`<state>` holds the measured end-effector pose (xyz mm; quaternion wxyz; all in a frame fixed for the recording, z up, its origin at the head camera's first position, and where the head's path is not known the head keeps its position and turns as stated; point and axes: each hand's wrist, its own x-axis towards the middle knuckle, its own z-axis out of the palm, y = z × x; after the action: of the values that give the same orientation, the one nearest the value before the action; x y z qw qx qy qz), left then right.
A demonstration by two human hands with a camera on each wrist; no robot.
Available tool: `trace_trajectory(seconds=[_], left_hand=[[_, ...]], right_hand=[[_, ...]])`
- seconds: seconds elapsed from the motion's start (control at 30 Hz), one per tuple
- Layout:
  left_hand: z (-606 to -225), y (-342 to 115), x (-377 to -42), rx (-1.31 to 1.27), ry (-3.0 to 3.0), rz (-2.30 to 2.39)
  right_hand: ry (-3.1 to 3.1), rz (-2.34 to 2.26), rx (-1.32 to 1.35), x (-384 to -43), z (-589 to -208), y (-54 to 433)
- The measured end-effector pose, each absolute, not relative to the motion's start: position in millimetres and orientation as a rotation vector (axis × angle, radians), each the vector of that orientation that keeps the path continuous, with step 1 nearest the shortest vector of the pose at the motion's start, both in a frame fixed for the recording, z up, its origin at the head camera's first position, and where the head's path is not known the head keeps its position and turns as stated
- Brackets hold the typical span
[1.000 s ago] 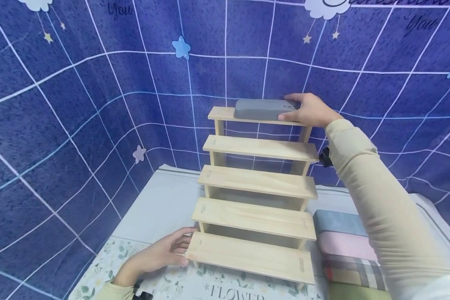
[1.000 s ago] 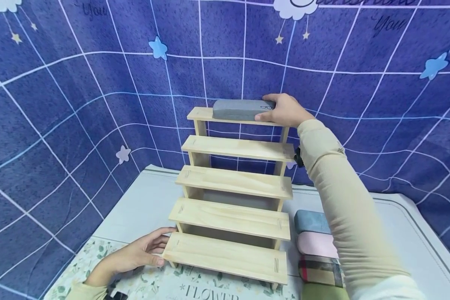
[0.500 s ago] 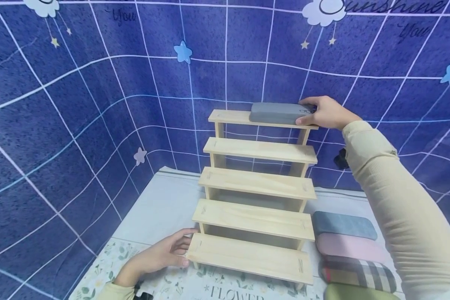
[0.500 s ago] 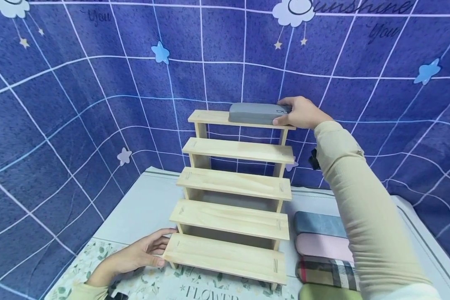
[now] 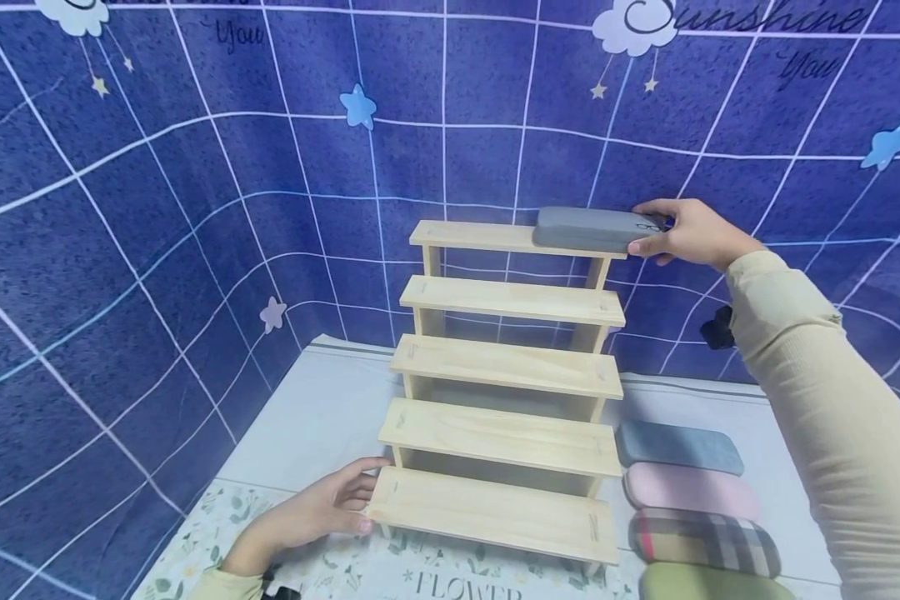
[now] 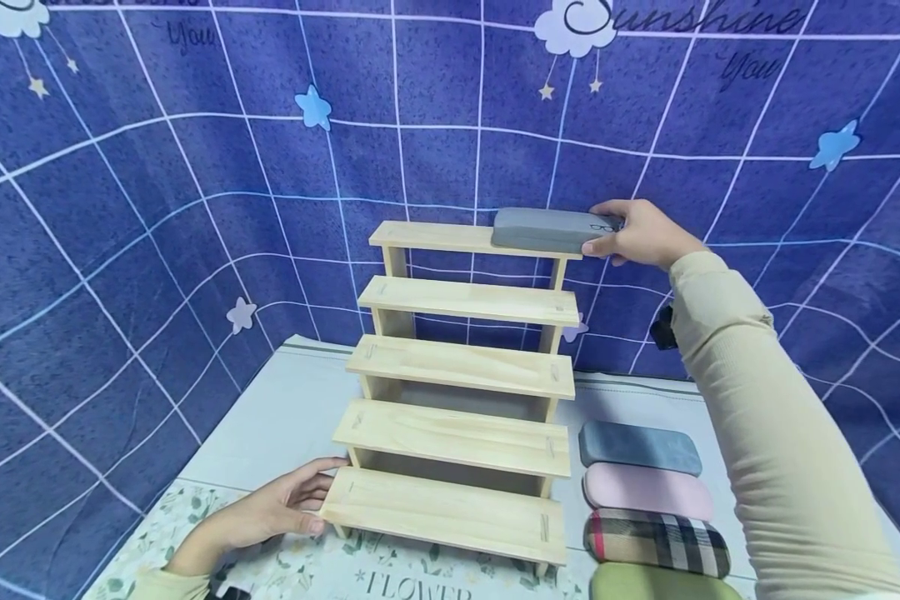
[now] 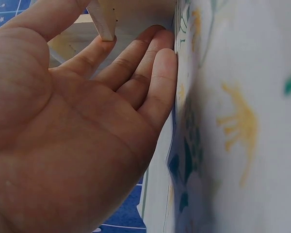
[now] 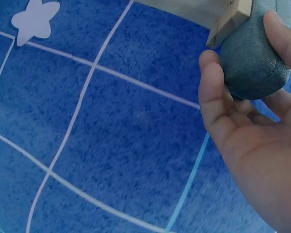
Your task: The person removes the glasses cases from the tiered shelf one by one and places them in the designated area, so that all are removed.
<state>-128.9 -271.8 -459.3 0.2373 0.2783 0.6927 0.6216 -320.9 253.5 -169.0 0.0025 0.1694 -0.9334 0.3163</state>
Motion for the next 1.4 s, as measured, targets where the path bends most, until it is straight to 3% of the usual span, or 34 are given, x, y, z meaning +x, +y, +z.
trace_trajectory(seconds=[0.3,0.77,1.4], left_hand=[[-458.0,-270.7,-127.8,0.776,1.863,1.72],[-459.3,-270.4,-129.3,0.753,1.87,1.706],[-458.0,-269.5,-129.4,0.794,1.901,1.698]], right_hand=[[-2.814,1.293,0.443,-311.3,-181.3,283.9],[-2.236,2.246,0.357,-286.9,-207.6,335.4],[-1.982,2.321,0.428,-251.9,-277.5,383.2]])
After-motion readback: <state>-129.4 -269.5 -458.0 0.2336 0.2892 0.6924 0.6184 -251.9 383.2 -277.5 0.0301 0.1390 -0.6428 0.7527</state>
